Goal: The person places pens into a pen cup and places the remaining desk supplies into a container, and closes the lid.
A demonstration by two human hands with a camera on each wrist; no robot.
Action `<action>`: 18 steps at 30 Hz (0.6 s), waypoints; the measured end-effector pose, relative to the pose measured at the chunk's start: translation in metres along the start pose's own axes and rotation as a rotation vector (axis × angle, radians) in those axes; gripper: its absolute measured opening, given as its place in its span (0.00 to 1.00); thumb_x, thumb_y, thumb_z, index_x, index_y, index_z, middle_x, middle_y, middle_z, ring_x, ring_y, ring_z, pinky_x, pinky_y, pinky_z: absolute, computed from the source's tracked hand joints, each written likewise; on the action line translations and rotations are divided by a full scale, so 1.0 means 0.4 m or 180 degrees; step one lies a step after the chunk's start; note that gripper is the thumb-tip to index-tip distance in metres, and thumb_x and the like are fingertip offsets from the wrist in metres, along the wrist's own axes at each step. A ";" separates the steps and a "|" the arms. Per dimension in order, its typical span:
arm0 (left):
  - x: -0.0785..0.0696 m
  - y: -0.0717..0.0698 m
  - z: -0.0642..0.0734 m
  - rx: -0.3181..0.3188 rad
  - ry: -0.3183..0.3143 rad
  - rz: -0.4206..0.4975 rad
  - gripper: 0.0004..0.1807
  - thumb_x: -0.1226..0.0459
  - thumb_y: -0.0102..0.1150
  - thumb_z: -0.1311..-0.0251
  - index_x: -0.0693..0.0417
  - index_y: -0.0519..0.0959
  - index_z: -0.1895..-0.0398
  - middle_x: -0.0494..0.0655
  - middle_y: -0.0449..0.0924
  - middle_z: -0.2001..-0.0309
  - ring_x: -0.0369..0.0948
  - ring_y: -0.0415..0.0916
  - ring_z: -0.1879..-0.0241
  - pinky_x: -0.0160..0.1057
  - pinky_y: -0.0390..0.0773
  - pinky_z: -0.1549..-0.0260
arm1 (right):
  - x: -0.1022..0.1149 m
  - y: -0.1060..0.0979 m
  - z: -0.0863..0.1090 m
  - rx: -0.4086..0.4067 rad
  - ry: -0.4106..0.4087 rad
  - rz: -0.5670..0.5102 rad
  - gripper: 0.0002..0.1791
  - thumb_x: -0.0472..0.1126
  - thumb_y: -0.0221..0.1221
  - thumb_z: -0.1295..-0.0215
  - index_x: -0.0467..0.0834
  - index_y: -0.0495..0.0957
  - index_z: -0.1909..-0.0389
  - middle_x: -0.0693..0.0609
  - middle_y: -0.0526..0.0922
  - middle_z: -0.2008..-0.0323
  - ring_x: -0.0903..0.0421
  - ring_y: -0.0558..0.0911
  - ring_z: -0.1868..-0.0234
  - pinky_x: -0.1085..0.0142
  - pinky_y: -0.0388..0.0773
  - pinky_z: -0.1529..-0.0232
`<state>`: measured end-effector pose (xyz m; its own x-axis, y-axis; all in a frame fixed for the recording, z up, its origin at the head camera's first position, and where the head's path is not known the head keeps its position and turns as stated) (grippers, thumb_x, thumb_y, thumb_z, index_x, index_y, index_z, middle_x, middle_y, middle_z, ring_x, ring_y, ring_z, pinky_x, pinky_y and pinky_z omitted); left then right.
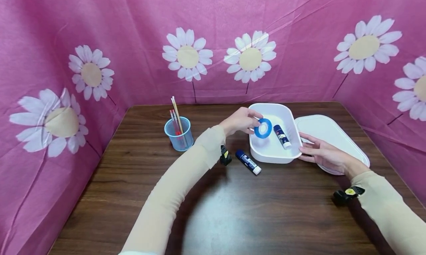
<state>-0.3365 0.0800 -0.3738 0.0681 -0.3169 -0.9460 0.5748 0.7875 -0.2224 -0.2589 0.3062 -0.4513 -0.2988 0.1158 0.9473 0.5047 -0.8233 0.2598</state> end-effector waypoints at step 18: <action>0.004 0.100 -0.043 0.0584 -0.0390 -0.0926 0.16 0.71 0.59 0.30 0.58 0.83 0.42 0.50 0.82 0.47 0.43 0.81 0.57 0.37 0.87 0.63 | -0.005 -0.007 0.001 -0.0165 0.0078 0.0078 0.46 0.27 0.50 0.24 0.38 0.27 0.21 0.51 0.73 0.39 0.58 0.79 0.41 0.57 0.76 0.38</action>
Point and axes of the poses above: each hand's wrist, its own z-axis away from the middle knuckle, its own y-axis out of the palm, x = y × z, the point moved 10 cm from there along -z, towards the middle knuckle
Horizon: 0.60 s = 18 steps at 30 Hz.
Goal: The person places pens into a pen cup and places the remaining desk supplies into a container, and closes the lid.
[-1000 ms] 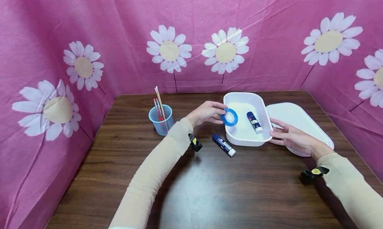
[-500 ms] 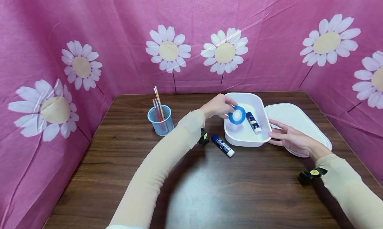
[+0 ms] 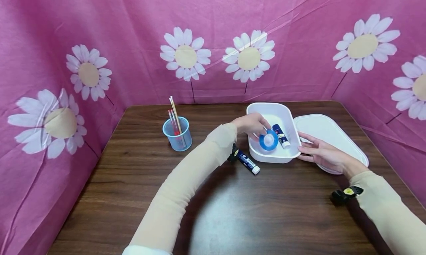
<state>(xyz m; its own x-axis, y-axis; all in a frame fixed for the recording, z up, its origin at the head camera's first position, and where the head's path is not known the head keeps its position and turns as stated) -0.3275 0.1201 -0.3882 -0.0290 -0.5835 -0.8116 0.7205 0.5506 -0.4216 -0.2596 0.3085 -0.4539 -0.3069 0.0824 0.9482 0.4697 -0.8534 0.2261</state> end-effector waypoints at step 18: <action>0.007 0.020 -0.083 -0.0087 -0.0552 -0.0477 0.22 0.71 0.51 0.26 0.55 0.74 0.31 0.47 0.77 0.38 0.40 0.78 0.51 0.33 0.86 0.60 | -0.001 0.000 0.003 -0.0007 0.0021 0.0007 0.44 0.27 0.49 0.23 0.40 0.31 0.19 0.50 0.71 0.37 0.57 0.78 0.39 0.57 0.75 0.37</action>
Point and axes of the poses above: each hand's wrist, its own z-axis away from the middle knuckle, its own y-axis out of the palm, x = y × z, the point moved 10 cm from there along -z, towards the middle knuckle
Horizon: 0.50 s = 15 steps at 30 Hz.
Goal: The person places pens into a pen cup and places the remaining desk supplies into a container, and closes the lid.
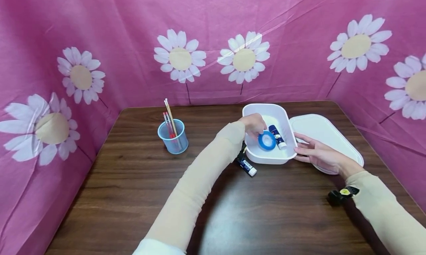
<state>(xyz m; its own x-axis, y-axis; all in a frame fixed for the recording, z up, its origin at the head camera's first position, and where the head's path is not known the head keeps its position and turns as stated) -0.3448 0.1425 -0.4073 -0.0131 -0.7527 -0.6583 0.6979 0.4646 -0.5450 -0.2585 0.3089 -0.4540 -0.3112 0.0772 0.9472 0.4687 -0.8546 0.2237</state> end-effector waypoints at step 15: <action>0.016 -0.001 -0.012 -0.0046 -0.0272 0.0523 0.16 0.65 0.54 0.25 0.56 0.75 0.39 0.47 0.77 0.50 0.44 0.76 0.44 0.41 0.84 0.51 | 0.000 -0.001 -0.002 -0.0061 0.0022 -0.0062 0.44 0.28 0.51 0.24 0.40 0.33 0.19 0.49 0.71 0.37 0.57 0.79 0.41 0.57 0.76 0.38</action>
Point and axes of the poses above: each hand's wrist, its own z-axis away from the middle knuckle, its own y-axis out of the palm, x = y × z, the point moved 10 cm from there along -z, towards the middle knuckle
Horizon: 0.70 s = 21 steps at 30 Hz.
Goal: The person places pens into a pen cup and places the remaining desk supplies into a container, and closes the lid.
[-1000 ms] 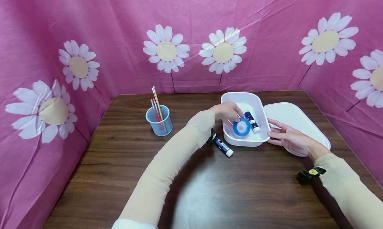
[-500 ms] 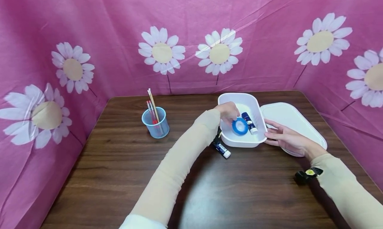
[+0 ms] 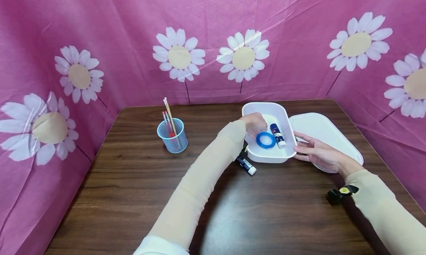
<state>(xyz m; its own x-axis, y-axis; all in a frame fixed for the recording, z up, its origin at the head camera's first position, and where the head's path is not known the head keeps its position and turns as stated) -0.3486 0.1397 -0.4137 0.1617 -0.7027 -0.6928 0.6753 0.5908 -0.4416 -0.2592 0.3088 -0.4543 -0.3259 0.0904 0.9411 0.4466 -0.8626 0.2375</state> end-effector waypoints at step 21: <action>-0.049 -0.052 0.072 -0.0029 0.0837 0.0484 0.20 0.62 0.62 0.30 0.55 0.78 0.36 0.47 0.81 0.44 0.52 0.73 0.37 0.48 0.83 0.48 | 0.001 0.003 -0.002 0.0060 0.0009 0.0068 0.45 0.28 0.50 0.23 0.39 0.29 0.20 0.53 0.74 0.39 0.58 0.79 0.41 0.57 0.76 0.38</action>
<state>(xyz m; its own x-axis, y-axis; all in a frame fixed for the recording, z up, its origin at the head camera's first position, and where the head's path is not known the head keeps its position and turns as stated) -0.3451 0.1299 -0.3745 0.0676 -0.4800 -0.8747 0.6509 0.6856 -0.3259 -0.2594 0.3076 -0.4540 -0.3184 0.0708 0.9453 0.4691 -0.8548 0.2220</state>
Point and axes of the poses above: each hand's wrist, its own z-axis away from the middle knuckle, its own y-axis out of the palm, x = y × z, the point moved 10 cm from there along -z, towards the middle knuckle
